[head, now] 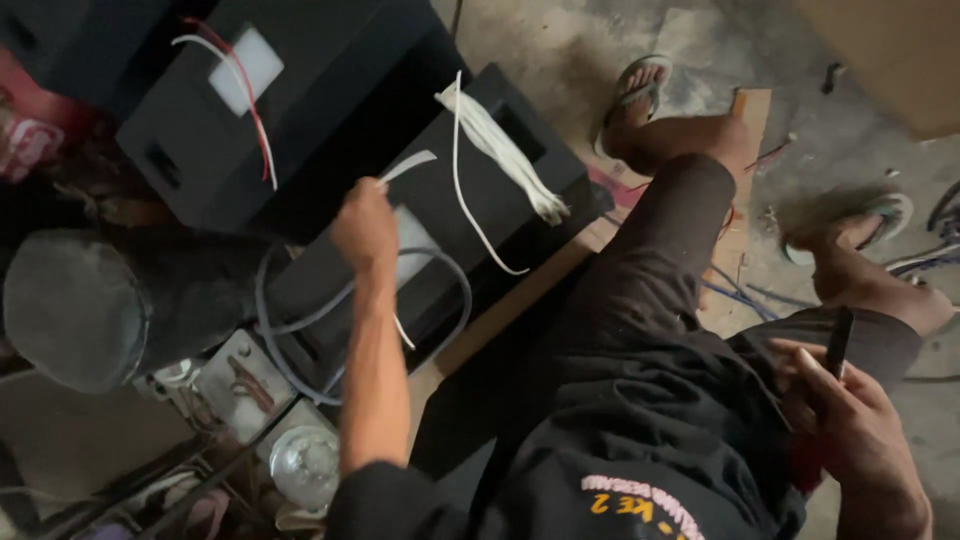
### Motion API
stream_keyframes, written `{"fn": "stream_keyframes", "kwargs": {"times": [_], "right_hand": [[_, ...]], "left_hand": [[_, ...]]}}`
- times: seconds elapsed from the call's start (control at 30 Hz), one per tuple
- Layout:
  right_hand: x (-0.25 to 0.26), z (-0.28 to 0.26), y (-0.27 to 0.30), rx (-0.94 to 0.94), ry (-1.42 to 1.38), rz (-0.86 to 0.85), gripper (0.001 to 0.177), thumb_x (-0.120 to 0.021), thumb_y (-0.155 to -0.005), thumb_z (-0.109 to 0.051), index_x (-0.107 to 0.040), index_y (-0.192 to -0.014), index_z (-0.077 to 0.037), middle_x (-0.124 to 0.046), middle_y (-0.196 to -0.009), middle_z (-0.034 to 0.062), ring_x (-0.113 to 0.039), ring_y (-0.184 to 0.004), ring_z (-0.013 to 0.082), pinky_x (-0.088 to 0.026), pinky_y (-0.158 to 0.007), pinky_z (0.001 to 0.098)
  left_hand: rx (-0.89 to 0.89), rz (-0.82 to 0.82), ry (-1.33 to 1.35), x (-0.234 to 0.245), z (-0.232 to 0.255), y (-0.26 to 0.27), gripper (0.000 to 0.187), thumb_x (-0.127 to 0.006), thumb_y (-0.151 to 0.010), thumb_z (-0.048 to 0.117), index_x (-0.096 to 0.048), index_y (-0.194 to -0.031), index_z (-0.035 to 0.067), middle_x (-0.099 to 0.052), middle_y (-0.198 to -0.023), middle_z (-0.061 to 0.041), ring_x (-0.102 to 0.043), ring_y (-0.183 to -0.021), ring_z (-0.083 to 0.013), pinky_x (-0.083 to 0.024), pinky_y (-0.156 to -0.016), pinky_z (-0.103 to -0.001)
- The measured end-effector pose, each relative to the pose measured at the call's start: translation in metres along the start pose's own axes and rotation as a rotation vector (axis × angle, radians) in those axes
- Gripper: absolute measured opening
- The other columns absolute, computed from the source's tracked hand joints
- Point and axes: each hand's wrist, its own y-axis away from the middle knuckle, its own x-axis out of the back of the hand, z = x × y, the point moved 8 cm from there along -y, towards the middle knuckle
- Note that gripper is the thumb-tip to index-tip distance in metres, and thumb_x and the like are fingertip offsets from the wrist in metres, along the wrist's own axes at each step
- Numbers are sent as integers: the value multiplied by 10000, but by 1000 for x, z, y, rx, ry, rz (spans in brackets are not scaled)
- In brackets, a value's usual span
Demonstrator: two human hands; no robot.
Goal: Stripping insulation from electrical wires and applying adhesive tape to the connections
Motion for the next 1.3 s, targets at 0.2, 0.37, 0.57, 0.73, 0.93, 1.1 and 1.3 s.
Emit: {"fn": "stream_keyframes", "kwargs": {"times": [0.2,0.37,0.57,0.73,0.93,1.1,1.3], "right_hand": [[-91,-98,-1,204,-111,-270,299,-536,-1017,-105,-643,-1262,29,-444,-643,5,-343,-557,102,-235,-469,219],[-182,-162,10,451,136,-334,565,-649,-875,-47,-564,-1433,-46,-703,-1179,127,-401,-528,36,-306,-434,173],[-137,-136,-15,558,-138,-118,380,-669,-972,-162,-579,-1321,-41,-703,-886,8,-468,-546,38,-388,-470,182],[-88,-107,-17,488,-305,88,167,-733,-919,-67,-721,-1061,22,-766,-937,79,-535,-549,66,-487,-484,207],[-64,-61,-54,515,430,207,92,-787,-764,-74,-726,-822,-37,-694,-681,33,-577,-573,138,-483,-564,280],[-71,-22,-99,107,338,-70,253,-764,-900,-207,-709,-831,30,-636,-652,53,-530,-497,142,-447,-472,294],[-93,-38,-82,-109,386,-220,302,-812,-859,-335,-768,-837,-37,-576,-541,64,-470,-417,145,-356,-381,288]], "left_hand": [[46,-69,738,232,62,-43,111,-669,-971,-62,-718,-1061,-19,-725,-771,-66,-722,-630,-159,-569,-576,-295],[-5,-31,1276,315,139,-40,86,-524,-1101,-57,-571,-1162,-96,-658,-839,-168,-667,-653,-221,-592,-654,-281],[423,-258,2006,251,183,-4,187,-638,-1046,180,-563,-1143,39,-668,-880,-78,-700,-745,-201,-637,-721,-258],[767,-547,1988,170,178,90,155,-584,-1063,156,-617,-1106,11,-696,-922,-99,-740,-885,-225,-646,-908,-335],[1073,-706,1773,136,117,213,259,-509,-1067,169,-513,-1232,-31,-655,-1171,-224,-663,-1138,-374,-545,-997,-446],[1235,-674,1524,119,58,251,257,-482,-1086,159,-472,-1226,-56,-613,-1191,-236,-645,-1179,-379,-546,-992,-426],[1206,-700,1488,108,41,256,264,-489,-1084,146,-486,-1240,-66,-627,-1155,-234,-665,-1113,-359,-550,-990,-424]]}}
